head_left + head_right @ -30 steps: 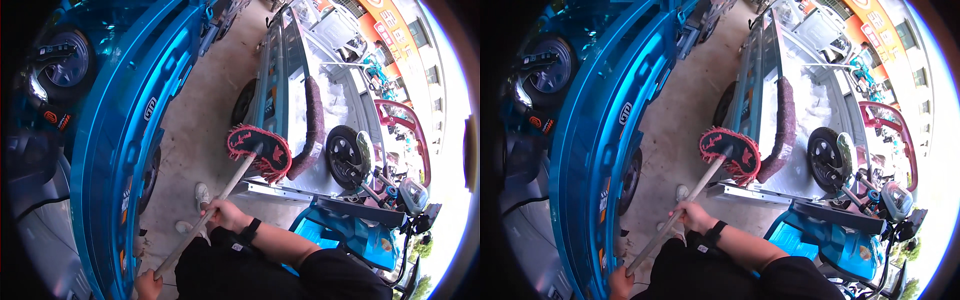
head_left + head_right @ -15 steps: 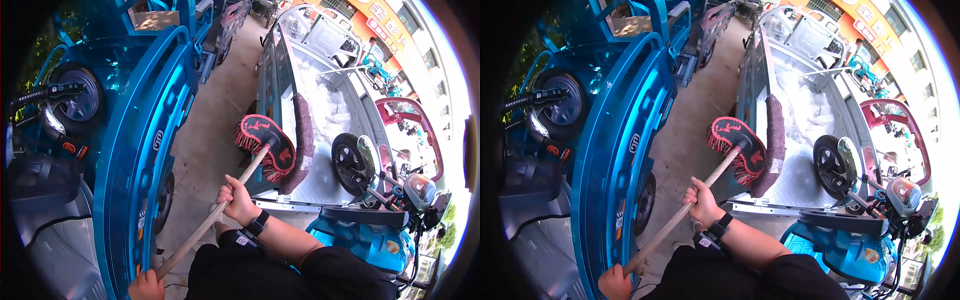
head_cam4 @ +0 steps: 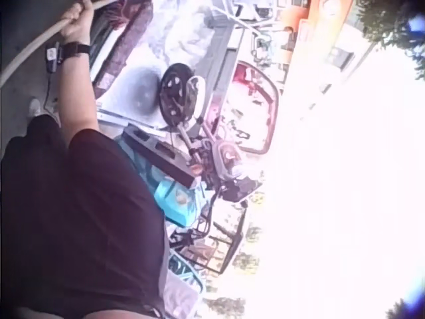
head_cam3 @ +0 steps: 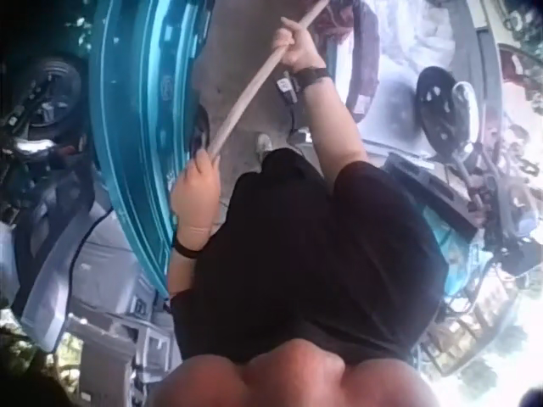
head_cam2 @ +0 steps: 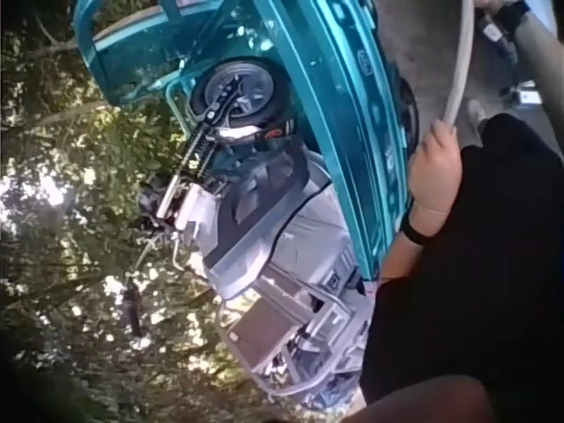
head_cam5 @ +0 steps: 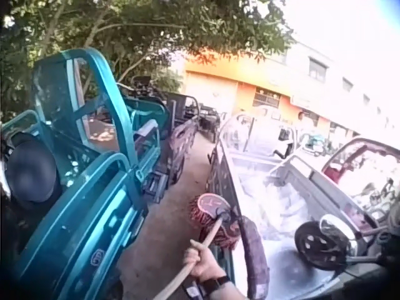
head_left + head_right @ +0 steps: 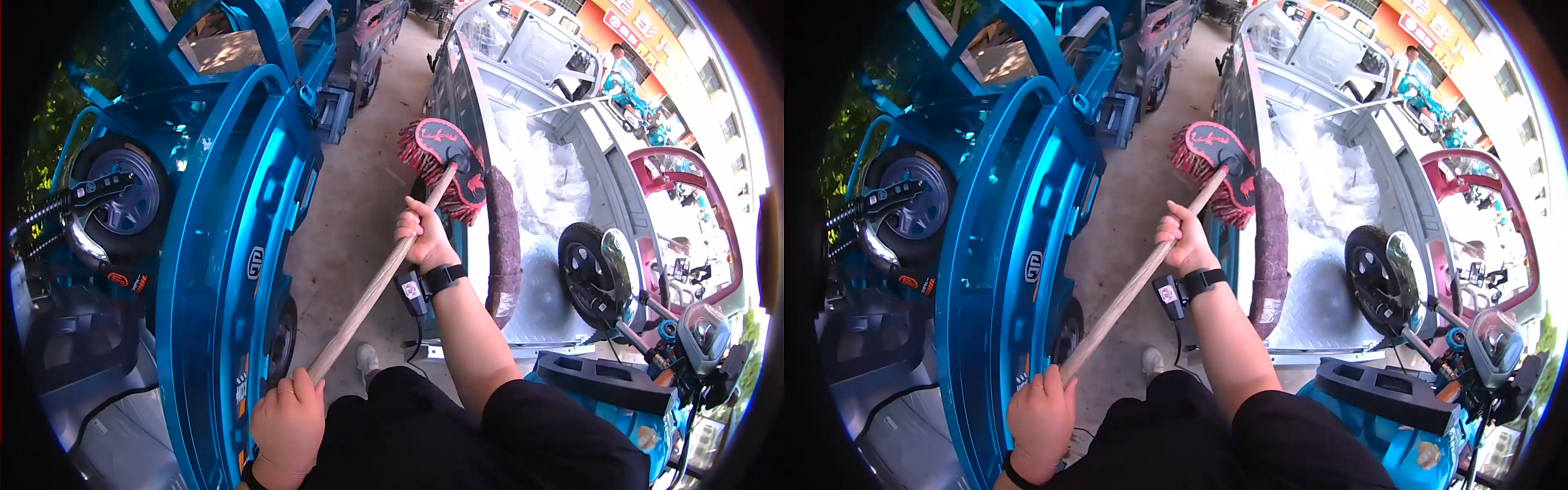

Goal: Cleaning the exterior surfaces of multiple three-wheeled electric vehicles using a long-handled brush.

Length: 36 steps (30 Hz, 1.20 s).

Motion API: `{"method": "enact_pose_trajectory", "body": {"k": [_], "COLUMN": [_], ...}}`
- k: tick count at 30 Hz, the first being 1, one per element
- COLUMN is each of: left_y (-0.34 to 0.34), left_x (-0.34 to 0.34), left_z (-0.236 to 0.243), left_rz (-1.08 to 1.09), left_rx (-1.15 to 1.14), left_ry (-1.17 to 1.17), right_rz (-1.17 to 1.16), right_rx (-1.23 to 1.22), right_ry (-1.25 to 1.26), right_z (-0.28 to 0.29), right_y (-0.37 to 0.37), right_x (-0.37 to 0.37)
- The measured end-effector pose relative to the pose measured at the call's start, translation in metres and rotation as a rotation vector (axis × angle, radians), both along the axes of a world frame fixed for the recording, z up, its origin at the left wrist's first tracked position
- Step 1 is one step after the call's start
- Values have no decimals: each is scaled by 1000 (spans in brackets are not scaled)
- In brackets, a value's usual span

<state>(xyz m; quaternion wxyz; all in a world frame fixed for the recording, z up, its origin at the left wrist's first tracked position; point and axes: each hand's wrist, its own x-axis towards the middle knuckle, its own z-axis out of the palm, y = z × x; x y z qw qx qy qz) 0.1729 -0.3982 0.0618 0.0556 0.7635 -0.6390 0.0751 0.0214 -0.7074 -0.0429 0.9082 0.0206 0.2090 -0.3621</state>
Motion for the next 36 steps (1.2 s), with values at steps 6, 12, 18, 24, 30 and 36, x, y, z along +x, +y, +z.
{"method": "enact_pose_trajectory", "body": {"k": [6, 12, 18, 24, 30, 36], "left_y": [-25, 2, 31, 82, 72, 15], "left_x": [2, 12, 47, 76, 54, 3], "left_z": [20, 29, 89, 148, 157, 115], "left_rz": [16, -30, 7, -90, -135, -41], "left_rx": [113, 52, 338, 379, 319, 460], "left_ry": [21, 172, 212, 112, -214, -11], "right_rz": [7, -23, -129, -155, -214, -359], "right_rx": [25, -15, 119, 243, 263, 54], "right_ry": [-113, -151, 29, 12, -40, 108], "right_z": [2, 14, 22, 52, 55, 17], "right_y": [-13, 26, 93, 184, 171, 70], "right_x": [2, 1, 20, 30, 17, 4]}}
